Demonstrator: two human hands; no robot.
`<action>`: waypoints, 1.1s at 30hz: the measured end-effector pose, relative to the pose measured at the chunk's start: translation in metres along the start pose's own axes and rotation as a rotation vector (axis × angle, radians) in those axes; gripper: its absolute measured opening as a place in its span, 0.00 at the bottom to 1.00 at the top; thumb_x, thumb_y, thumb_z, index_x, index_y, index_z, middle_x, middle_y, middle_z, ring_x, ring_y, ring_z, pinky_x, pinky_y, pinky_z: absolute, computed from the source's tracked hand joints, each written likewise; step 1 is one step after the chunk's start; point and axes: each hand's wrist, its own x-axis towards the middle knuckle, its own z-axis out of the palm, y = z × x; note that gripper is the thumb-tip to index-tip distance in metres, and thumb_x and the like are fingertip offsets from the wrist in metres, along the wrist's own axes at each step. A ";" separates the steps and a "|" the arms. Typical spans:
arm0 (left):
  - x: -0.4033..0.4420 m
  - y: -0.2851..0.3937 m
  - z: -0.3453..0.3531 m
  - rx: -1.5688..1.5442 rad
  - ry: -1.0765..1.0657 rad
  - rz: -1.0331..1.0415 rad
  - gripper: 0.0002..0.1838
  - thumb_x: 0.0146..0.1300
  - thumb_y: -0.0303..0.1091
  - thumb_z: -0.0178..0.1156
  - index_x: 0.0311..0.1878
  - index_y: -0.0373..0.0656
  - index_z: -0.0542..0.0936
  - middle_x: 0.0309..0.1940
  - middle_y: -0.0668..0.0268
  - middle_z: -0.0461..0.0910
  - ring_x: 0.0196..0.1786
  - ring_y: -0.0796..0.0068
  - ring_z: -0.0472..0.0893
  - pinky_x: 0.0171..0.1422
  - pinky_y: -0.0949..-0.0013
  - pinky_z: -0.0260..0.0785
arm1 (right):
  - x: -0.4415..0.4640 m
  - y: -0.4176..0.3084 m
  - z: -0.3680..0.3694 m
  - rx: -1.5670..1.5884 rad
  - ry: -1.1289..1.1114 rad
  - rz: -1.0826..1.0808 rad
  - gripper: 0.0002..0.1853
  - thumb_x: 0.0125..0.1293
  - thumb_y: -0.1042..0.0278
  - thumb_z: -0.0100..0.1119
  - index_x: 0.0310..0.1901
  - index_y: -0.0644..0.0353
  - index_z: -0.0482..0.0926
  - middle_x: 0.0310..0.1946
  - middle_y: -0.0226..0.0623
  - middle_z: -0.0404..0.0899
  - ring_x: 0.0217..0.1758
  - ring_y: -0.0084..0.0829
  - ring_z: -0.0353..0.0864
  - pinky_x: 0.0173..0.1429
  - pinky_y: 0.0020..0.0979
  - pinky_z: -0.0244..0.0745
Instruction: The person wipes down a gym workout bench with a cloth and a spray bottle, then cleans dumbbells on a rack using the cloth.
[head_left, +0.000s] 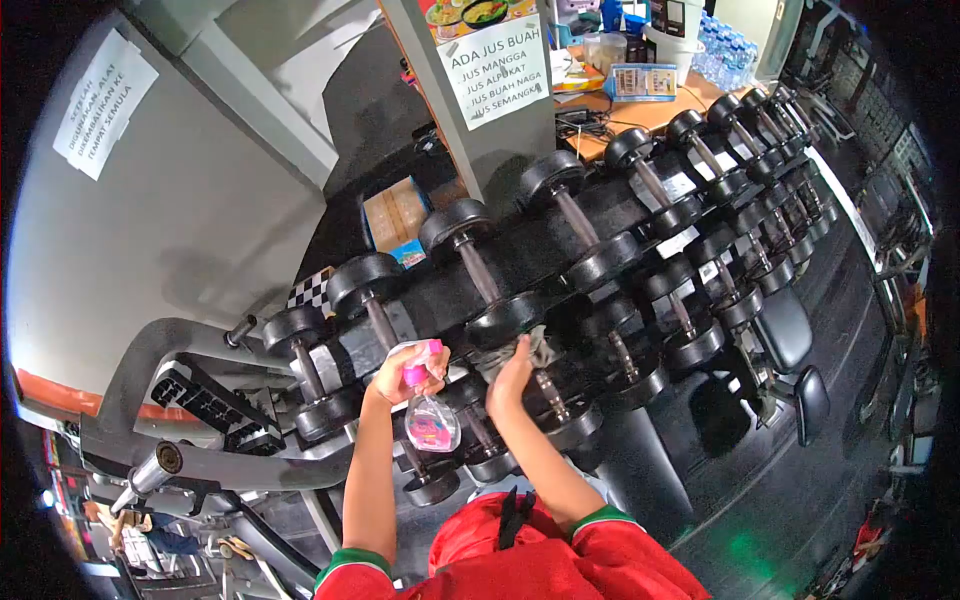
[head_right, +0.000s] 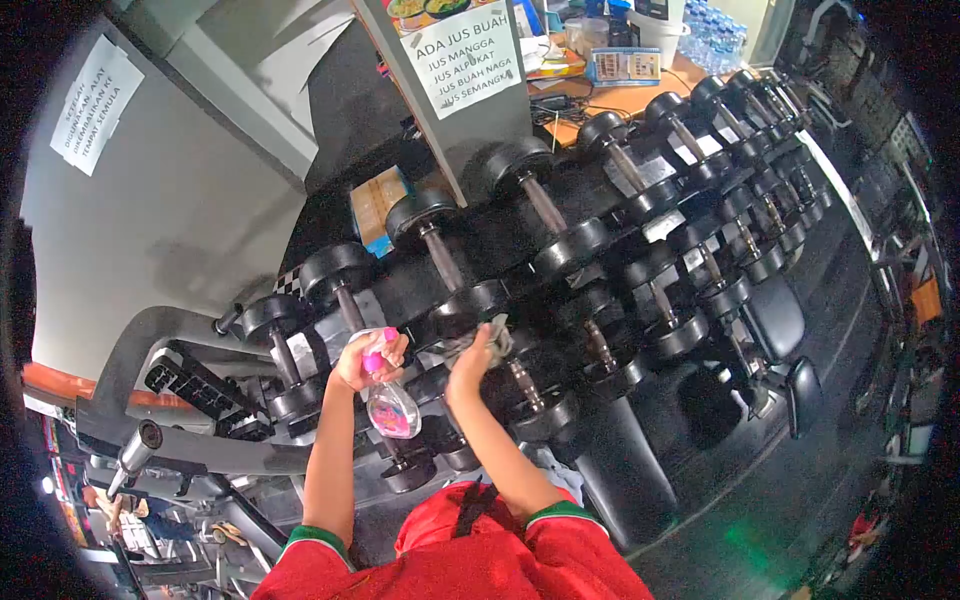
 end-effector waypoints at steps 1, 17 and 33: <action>0.000 0.000 -0.002 0.004 -0.007 -0.010 0.24 0.61 0.55 0.57 0.25 0.42 0.69 0.25 0.66 0.68 0.16 0.79 0.62 0.22 0.73 0.58 | -0.018 0.000 0.003 -0.016 -0.033 0.085 0.24 0.72 0.43 0.44 0.42 0.60 0.75 0.33 0.28 0.74 0.35 0.23 0.72 0.43 0.28 0.68; -0.001 0.003 0.003 -0.023 -0.037 0.004 0.24 0.62 0.54 0.57 0.25 0.42 0.70 0.24 0.66 0.69 0.16 0.79 0.64 0.24 0.73 0.60 | 0.073 -0.016 -0.020 0.179 -0.169 0.210 0.22 0.73 0.51 0.44 0.57 0.59 0.72 0.53 0.35 0.76 0.55 0.36 0.76 0.60 0.40 0.70; -0.001 0.005 0.004 -0.080 -0.061 -0.025 0.23 0.64 0.53 0.56 0.24 0.42 0.69 0.25 0.65 0.67 0.16 0.79 0.61 0.23 0.74 0.56 | -0.012 0.044 -0.020 -0.346 -0.093 -0.338 0.15 0.74 0.65 0.46 0.56 0.63 0.64 0.48 0.38 0.66 0.53 0.31 0.66 0.60 0.30 0.60</action>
